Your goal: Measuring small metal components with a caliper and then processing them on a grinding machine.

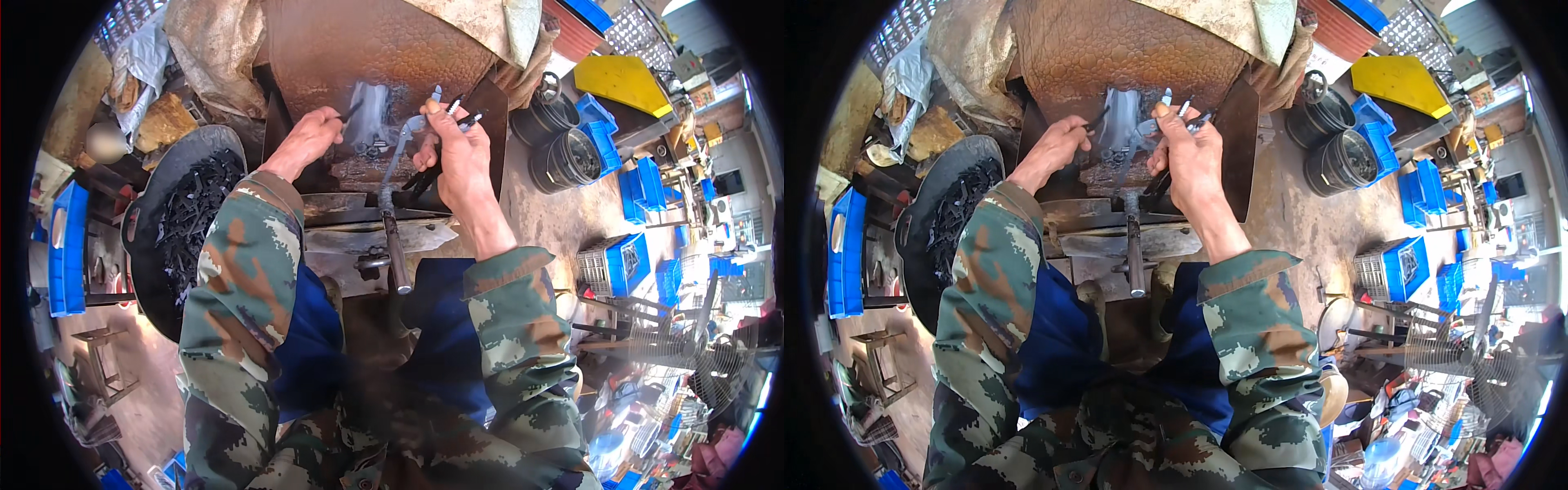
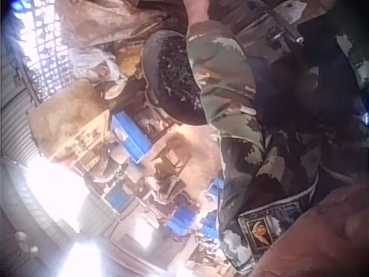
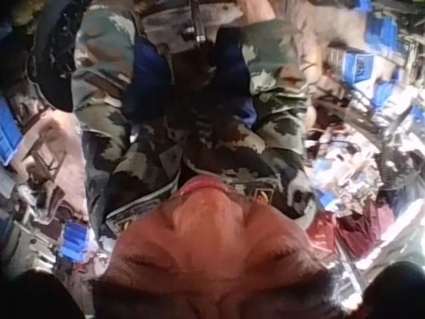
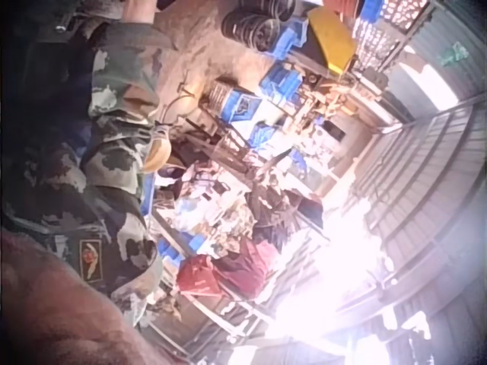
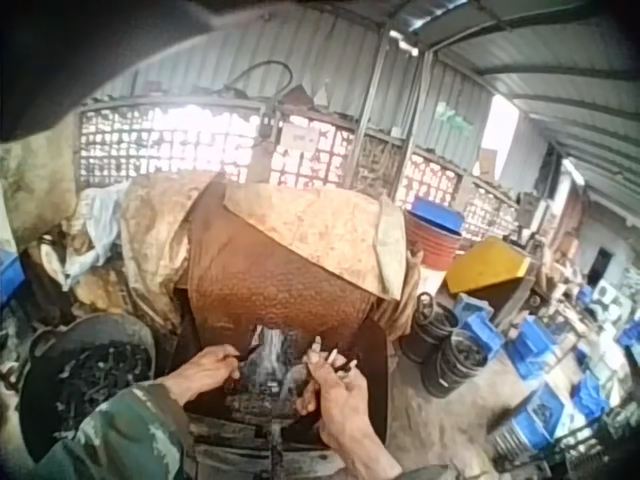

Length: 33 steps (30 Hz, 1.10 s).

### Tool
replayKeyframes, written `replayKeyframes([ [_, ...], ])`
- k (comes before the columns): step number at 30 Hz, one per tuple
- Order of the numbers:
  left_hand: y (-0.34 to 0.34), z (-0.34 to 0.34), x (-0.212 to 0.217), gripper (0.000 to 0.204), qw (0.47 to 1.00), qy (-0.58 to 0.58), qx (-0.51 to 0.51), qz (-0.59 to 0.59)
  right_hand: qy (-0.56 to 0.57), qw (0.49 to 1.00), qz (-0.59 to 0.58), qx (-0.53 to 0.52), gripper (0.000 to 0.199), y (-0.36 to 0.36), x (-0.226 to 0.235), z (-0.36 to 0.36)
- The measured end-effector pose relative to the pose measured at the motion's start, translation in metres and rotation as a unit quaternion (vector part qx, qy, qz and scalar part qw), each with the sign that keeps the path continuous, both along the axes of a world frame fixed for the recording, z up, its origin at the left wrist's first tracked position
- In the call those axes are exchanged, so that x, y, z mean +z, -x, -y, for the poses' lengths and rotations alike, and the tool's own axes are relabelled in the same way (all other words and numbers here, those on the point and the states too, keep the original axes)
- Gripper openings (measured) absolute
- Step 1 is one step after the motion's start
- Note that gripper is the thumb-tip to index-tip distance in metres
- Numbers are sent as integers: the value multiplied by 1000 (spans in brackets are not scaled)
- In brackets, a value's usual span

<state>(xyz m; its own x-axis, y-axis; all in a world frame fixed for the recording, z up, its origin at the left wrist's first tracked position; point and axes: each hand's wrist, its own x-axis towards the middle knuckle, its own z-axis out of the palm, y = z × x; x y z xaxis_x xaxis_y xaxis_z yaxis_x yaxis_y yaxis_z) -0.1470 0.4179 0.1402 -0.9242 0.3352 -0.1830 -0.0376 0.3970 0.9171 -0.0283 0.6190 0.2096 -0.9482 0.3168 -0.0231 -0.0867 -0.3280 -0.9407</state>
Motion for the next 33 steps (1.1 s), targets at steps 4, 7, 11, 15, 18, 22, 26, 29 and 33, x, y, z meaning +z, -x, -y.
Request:
replayKeyframes([
  [4, 0, 6, -19, 24, 990, 56, -113, -58, 68, 997, 6, 25, 21, -2, 4, -6],
  [7, 1, 5, -19, 25, 973, 98, -162, -135, 87, 996, 26, 24, 22, -1, 4, -24],
  [11, -1, 4, -15, 30, 967, 96, -198, -126, 182, 983, 4, -8, 21, 0, 7, -33],
  [15, -3, -5, -10, 32, 953, 125, -217, -169, 224, 974, 9, -16, 20, 4, 5, -40],
  [18, 1, -4, -17, 32, 960, 107, -211, -149, 239, 970, 20, -31, 19, 4, 6, -36],
  [22, -10, -5, -8, 30, 957, 144, -192, -164, 247, 966, 52, -61, 22, 4, 2, -36],
  [26, -21, -10, 18, 28, 948, 201, -153, -196, 247, 967, 42, -40, 18, -1, 2, -46],
  [29, -22, -8, 29, 30, 956, 190, -140, -176, 236, 971, 1, 39, 14, -7, 5, -50],
  [33, -16, -4, 31, 35, 962, 198, -114, -150, 78, 996, 45, 2, 13, -28, 17, -37],
])
